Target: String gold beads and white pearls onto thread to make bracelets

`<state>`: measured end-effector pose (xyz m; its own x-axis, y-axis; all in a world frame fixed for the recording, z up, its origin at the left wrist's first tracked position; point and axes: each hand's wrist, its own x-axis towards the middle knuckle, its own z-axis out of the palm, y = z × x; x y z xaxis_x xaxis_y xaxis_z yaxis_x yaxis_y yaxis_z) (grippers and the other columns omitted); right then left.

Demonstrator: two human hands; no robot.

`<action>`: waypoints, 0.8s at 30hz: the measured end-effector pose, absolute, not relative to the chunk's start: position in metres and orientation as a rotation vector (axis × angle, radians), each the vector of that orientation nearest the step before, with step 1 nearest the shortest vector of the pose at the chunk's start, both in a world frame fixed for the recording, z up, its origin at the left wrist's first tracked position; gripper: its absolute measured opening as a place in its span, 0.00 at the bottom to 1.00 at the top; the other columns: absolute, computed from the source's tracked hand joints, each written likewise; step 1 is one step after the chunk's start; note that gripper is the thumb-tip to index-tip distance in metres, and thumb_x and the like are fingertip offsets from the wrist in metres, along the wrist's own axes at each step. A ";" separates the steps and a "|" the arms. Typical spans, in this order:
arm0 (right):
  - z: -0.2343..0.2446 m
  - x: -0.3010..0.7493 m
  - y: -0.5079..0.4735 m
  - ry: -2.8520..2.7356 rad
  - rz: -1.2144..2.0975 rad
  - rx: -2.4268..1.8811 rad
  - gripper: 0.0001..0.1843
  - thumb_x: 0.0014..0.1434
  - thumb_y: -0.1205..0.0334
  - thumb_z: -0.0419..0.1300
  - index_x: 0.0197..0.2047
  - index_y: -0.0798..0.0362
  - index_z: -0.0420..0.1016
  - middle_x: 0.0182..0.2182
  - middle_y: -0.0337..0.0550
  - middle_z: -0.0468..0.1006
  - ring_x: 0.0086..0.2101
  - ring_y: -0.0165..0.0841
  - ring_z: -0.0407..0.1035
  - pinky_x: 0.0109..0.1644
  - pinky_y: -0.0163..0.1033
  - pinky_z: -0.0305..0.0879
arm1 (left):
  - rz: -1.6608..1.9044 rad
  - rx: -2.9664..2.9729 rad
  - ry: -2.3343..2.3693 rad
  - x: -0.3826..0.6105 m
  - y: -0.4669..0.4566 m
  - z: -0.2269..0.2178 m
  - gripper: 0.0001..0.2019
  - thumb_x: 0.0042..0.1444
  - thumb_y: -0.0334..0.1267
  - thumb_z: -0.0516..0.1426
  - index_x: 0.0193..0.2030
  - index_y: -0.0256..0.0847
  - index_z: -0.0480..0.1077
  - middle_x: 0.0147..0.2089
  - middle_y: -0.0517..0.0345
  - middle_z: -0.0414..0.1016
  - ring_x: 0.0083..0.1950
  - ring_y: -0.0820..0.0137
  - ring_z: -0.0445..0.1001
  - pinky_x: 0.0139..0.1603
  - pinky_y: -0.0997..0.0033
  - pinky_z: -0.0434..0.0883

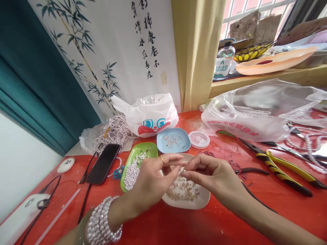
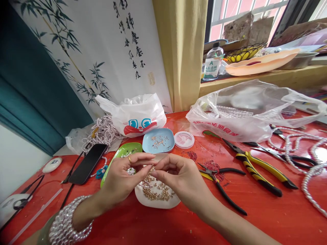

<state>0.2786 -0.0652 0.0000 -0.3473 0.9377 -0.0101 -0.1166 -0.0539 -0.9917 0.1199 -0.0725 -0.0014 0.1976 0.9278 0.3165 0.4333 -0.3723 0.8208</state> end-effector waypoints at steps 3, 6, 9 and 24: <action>0.001 0.279 -0.065 -1.340 1.547 -0.964 0.08 0.42 0.64 0.65 0.20 0.54 0.69 0.18 0.33 0.71 0.20 0.23 0.65 0.23 0.27 0.62 | 1.123 1.964 1.265 0.120 -0.072 -0.002 0.11 0.49 0.31 0.55 0.41 0.40 0.71 0.37 0.56 0.78 0.35 0.69 0.77 0.35 0.71 0.75; 0.001 0.278 -0.065 -1.331 1.556 -0.969 0.08 0.42 0.64 0.65 0.21 0.54 0.69 0.18 0.33 0.71 0.20 0.22 0.66 0.23 0.26 0.62 | 1.141 2.029 1.268 0.120 -0.072 -0.002 0.11 0.50 0.31 0.55 0.41 0.40 0.71 0.37 0.57 0.78 0.33 0.70 0.77 0.34 0.72 0.75; -0.003 0.278 -0.065 -1.348 1.529 -0.962 0.07 0.43 0.63 0.65 0.21 0.54 0.69 0.19 0.34 0.73 0.22 0.23 0.67 0.25 0.27 0.63 | 1.156 2.073 1.239 0.120 -0.072 -0.002 0.12 0.50 0.30 0.54 0.42 0.41 0.71 0.37 0.58 0.78 0.35 0.72 0.77 0.34 0.75 0.75; -0.009 0.279 -0.064 -1.218 1.388 -0.932 0.10 0.42 0.60 0.66 0.22 0.53 0.69 0.22 0.36 0.74 0.25 0.27 0.70 0.30 0.31 0.68 | 1.070 1.535 1.077 0.122 -0.071 0.004 0.09 0.50 0.35 0.57 0.39 0.37 0.70 0.40 0.52 0.77 0.34 0.69 0.75 0.32 0.73 0.74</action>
<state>0.2789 -0.0644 -0.0091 -0.1777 0.9815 0.0707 -0.1974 0.0348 -0.9797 0.1222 -0.0707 0.0036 0.2310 0.9639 0.1328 0.1393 -0.1678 0.9759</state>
